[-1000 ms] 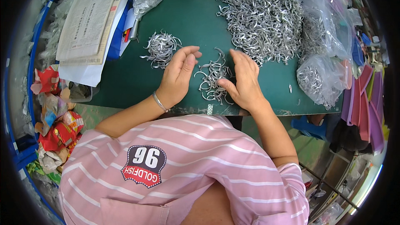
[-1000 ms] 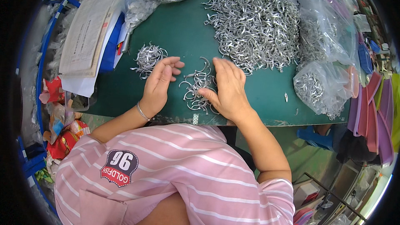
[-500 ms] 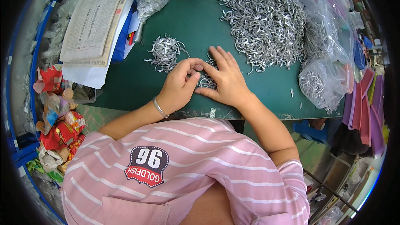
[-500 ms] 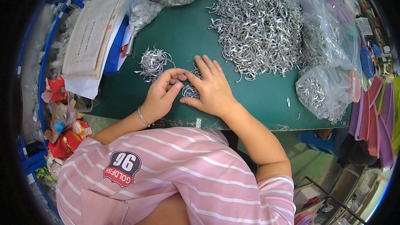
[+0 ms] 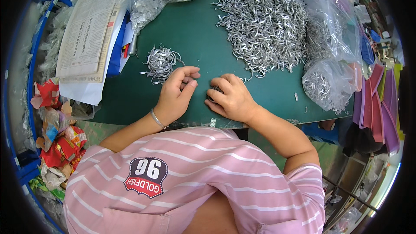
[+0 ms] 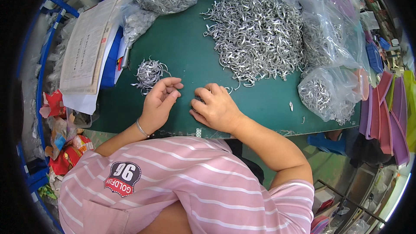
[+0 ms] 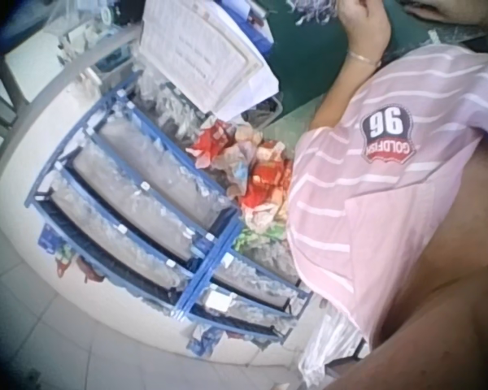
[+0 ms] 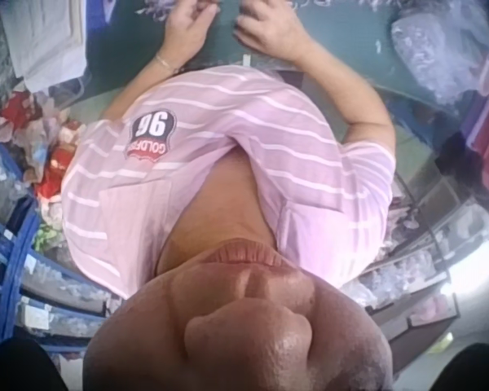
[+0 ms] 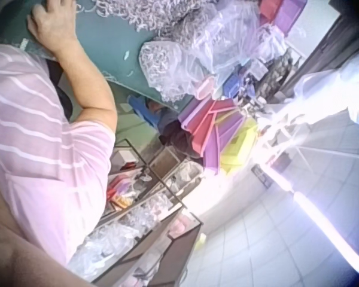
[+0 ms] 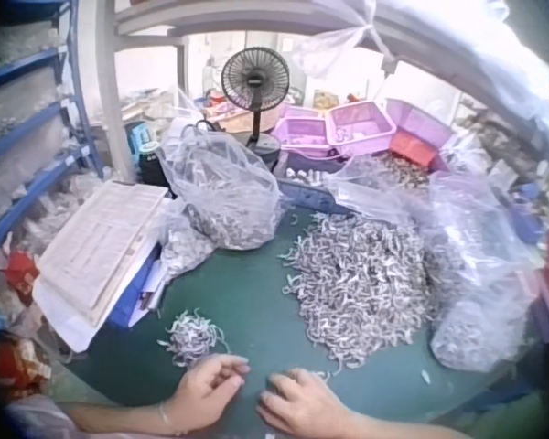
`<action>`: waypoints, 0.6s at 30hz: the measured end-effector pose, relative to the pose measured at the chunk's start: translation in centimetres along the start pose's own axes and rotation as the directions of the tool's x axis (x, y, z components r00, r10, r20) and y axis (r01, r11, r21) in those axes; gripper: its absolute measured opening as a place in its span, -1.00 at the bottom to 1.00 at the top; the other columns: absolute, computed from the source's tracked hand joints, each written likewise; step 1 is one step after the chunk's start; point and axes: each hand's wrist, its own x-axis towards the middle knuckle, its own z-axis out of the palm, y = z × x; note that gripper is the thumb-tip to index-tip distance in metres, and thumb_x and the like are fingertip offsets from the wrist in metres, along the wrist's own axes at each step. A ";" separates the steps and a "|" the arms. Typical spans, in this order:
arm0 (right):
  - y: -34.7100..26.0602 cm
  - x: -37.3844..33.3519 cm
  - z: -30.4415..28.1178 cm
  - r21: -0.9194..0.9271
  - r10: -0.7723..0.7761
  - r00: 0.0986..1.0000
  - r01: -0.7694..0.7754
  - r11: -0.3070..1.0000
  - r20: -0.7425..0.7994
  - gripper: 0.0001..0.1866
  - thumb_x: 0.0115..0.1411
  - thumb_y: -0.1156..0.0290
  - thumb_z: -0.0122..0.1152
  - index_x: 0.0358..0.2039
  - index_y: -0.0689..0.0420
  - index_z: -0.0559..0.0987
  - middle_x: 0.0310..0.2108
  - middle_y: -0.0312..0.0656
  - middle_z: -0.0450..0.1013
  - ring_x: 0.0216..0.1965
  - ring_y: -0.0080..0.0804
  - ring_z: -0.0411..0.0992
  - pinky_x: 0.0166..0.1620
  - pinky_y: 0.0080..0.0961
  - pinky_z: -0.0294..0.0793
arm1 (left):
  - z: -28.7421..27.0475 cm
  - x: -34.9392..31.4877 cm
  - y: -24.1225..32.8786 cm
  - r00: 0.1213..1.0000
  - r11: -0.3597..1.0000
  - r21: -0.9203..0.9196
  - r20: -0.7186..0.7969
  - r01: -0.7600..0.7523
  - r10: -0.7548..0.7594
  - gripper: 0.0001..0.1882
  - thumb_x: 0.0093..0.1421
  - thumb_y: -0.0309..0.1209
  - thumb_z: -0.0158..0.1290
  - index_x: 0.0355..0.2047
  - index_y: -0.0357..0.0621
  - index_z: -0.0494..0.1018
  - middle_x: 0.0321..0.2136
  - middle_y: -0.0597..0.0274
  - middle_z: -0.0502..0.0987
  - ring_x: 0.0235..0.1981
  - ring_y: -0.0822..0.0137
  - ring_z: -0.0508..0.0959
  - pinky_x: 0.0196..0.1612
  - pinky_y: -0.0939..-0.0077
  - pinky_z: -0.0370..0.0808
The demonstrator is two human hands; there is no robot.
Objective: The person sorts through a large pile of small, curved metal hooks on a green table, picking them up and organizing them into smaller groups or plastic bags.
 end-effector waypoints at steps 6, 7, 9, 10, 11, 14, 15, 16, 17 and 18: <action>0.3 -0.7 0.2 0.012 -0.048 0.990 0.050 0.999 -0.129 -0.80 -0.11 0.48 0.37 -0.44 0.12 0.53 -0.37 -0.25 0.43 -0.37 -0.28 0.41 -0.36 -0.41 0.43 | -0.3 0.3 -0.2 1.000 1.000 0.004 0.003 0.007 -0.007 -0.66 0.27 -0.61 -0.06 0.07 -0.28 0.35 -0.11 0.18 0.48 -0.21 0.48 0.47 -0.07 0.59 0.44; 0.3 -0.5 -0.1 0.080 0.014 0.988 -0.002 0.997 -0.153 -0.80 -0.11 0.52 0.38 -0.44 0.14 0.54 -0.38 -0.24 0.44 -0.39 -0.28 0.43 -0.34 -0.41 0.45 | -0.2 0.4 -0.2 1.000 1.000 0.008 0.003 0.003 -0.003 -0.66 0.27 -0.61 -0.05 0.06 -0.28 0.35 -0.12 0.19 0.48 -0.22 0.50 0.46 -0.09 0.61 0.44; 0.3 0.1 -0.5 0.264 0.231 0.953 -0.176 0.948 -0.194 -0.83 -0.09 0.57 0.36 -0.44 0.17 0.55 -0.42 -0.22 0.48 -0.41 -0.31 0.46 -0.32 -0.44 0.47 | 0.0 0.6 0.1 1.000 0.999 0.049 0.028 -0.012 0.011 -0.67 0.25 -0.61 -0.02 0.04 -0.28 0.37 -0.13 0.20 0.47 -0.26 0.52 0.46 -0.15 0.63 0.45; 0.4 0.4 -0.6 0.379 0.382 0.903 -0.289 0.879 -0.198 -0.86 -0.06 0.58 0.34 -0.44 0.19 0.56 -0.44 -0.22 0.49 -0.42 -0.35 0.47 -0.32 -0.46 0.47 | 0.1 0.6 0.4 0.998 0.996 0.086 0.053 -0.024 0.020 -0.66 0.23 -0.61 0.01 0.03 -0.28 0.38 -0.13 0.20 0.46 -0.28 0.52 0.46 -0.19 0.64 0.45; 0.5 0.7 -0.8 0.487 0.523 0.832 -0.385 0.784 -0.184 -0.88 -0.03 0.59 0.33 -0.45 0.21 0.56 -0.46 -0.22 0.51 -0.43 -0.38 0.48 -0.32 -0.49 0.47 | 0.3 0.7 0.7 0.997 0.992 0.121 0.077 -0.039 0.030 -0.66 0.21 -0.60 0.03 0.02 -0.28 0.39 -0.14 0.20 0.46 -0.30 0.53 0.46 -0.22 0.65 0.45; 1.7 1.3 -1.3 0.919 0.842 0.517 -0.388 0.072 0.153 -0.95 0.12 0.52 0.26 -0.42 0.22 0.60 -0.45 -0.23 0.54 -0.42 -0.56 0.48 -0.35 -0.59 0.47 | 1.2 1.3 2.0 0.975 0.957 0.267 0.215 -0.112 0.054 -0.66 0.16 -0.61 0.08 -0.02 -0.27 0.41 -0.12 0.18 0.43 -0.35 0.54 0.45 -0.30 0.68 0.43; 1.8 1.7 -2.1 0.941 0.874 0.431 -0.330 -0.077 0.223 -0.92 0.17 0.48 0.25 -0.38 0.23 0.58 -0.43 -0.19 0.54 -0.44 -0.51 0.50 -0.40 -0.60 0.48 | 1.5 1.5 1.6 0.955 0.945 0.294 0.293 -0.143 0.053 -0.51 0.08 -0.48 0.24 0.03 -0.25 0.37 -0.06 0.12 0.38 -0.37 0.43 0.47 -0.28 0.60 0.46; 2.0 1.8 -2.8 0.947 0.883 0.390 -0.280 -0.156 0.260 -0.93 0.20 0.48 0.21 -0.34 0.21 0.54 -0.42 -0.18 0.53 -0.47 -0.46 0.51 -0.47 -0.58 0.48 | 1.7 1.5 1.8 0.944 0.922 0.338 0.322 -0.191 0.078 -0.41 0.03 -0.40 0.29 0.06 -0.25 0.35 -0.05 0.09 0.36 -0.34 0.37 0.48 -0.25 0.54 0.47; 2.5 2.1 -4.1 0.960 0.885 0.384 -0.199 -0.198 0.263 -0.92 0.21 0.46 0.19 -0.34 0.19 0.53 -0.42 -0.17 0.52 -0.48 -0.43 0.51 -0.50 -0.56 0.49 | 2.3 1.7 2.1 0.928 0.894 0.367 0.351 -0.256 0.121 -0.32 -0.02 -0.31 0.34 0.09 -0.25 0.33 -0.03 0.06 0.35 -0.31 0.30 0.50 -0.22 0.47 0.48; 3.0 2.4 -5.3 0.964 0.886 0.381 -0.116 -0.239 0.266 -0.91 0.22 0.44 0.17 -0.33 0.18 0.53 -0.43 -0.16 0.52 -0.49 -0.40 0.51 -0.53 -0.54 0.49 | 2.9 2.0 2.4 0.910 0.862 0.395 0.381 -0.319 0.162 -0.22 -0.08 -0.23 0.39 0.12 -0.25 0.31 -0.02 0.03 0.34 -0.28 0.23 0.51 -0.19 0.41 0.50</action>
